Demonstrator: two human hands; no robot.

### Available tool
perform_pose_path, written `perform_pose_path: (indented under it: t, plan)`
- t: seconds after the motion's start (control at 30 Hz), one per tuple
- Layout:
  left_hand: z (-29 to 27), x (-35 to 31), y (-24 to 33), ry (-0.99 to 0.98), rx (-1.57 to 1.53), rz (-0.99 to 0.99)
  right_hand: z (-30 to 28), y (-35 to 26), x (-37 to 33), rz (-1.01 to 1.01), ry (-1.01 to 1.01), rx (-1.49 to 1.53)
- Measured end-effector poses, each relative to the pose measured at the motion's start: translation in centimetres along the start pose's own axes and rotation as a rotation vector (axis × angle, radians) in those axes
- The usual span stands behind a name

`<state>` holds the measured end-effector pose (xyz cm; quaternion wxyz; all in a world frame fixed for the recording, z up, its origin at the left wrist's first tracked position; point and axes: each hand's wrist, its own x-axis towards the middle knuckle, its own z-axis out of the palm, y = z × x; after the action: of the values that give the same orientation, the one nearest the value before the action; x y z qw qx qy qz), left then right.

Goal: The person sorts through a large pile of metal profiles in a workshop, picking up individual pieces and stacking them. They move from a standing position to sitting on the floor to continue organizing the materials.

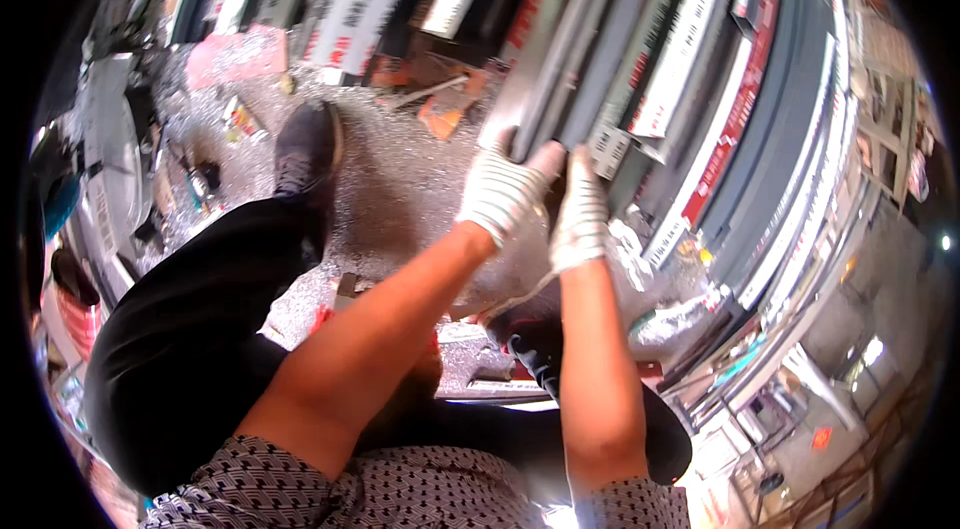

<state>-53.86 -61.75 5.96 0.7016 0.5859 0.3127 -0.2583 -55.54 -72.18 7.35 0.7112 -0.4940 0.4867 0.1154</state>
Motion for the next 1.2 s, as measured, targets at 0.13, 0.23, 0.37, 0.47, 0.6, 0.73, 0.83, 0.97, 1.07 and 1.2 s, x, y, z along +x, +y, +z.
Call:
perform_pose_path:
  t: [0.13, 0.23, 0.37, 0.47, 0.6, 0.73, 0.83, 0.97, 1.07, 1.2]
  plan:
    - [-1.0, 1.1, -0.8, -0.031, -0.138, 0.013, -1.0, 3.7, -1.1, -0.158, 0.077, -0.111]
    - [-1.3, 2.1, -0.6, -0.042, -0.019, -0.045, -5.1, 6.9, 0.0, 0.010, 0.207, -0.039]
    - [-1.5, 2.4, -0.1, -0.099, 0.025, -0.005, -8.2, 8.2, 0.3, 0.115, 0.375, 0.238]
    - [-1.9, 2.8, -0.2, -0.077, 0.053, -0.006, -9.0, 8.5, 1.0, 0.143, 0.390, 0.380]
    - [-2.0, 3.1, -0.4, -0.103, 0.048, 0.002, -8.9, 7.3, 2.2, 0.099, 0.198, 0.698]
    - [-2.6, 3.8, -0.6, -0.130, 0.072, 0.011, -7.5, 5.4, 2.9, 0.082, 0.131, 0.836]
    - [-2.5, 3.8, -0.5, -0.131, 0.073, 0.014, -7.1, 4.2, 3.5, 0.132, 0.142, 0.887]
    - [-2.3, 3.8, -0.3, -0.140, 0.053, -0.011, -8.7, 5.0, 4.8, 0.135, 0.151, 0.960]
    - [-2.3, 3.7, -0.2, -0.106, 0.070, 0.027, -9.3, 3.9, 3.5, 0.160, 0.248, 0.897]
    - [-2.7, 4.2, -0.6, -0.137, 0.088, 0.002, -9.6, 2.3, 3.3, 0.168, 0.427, 0.962]
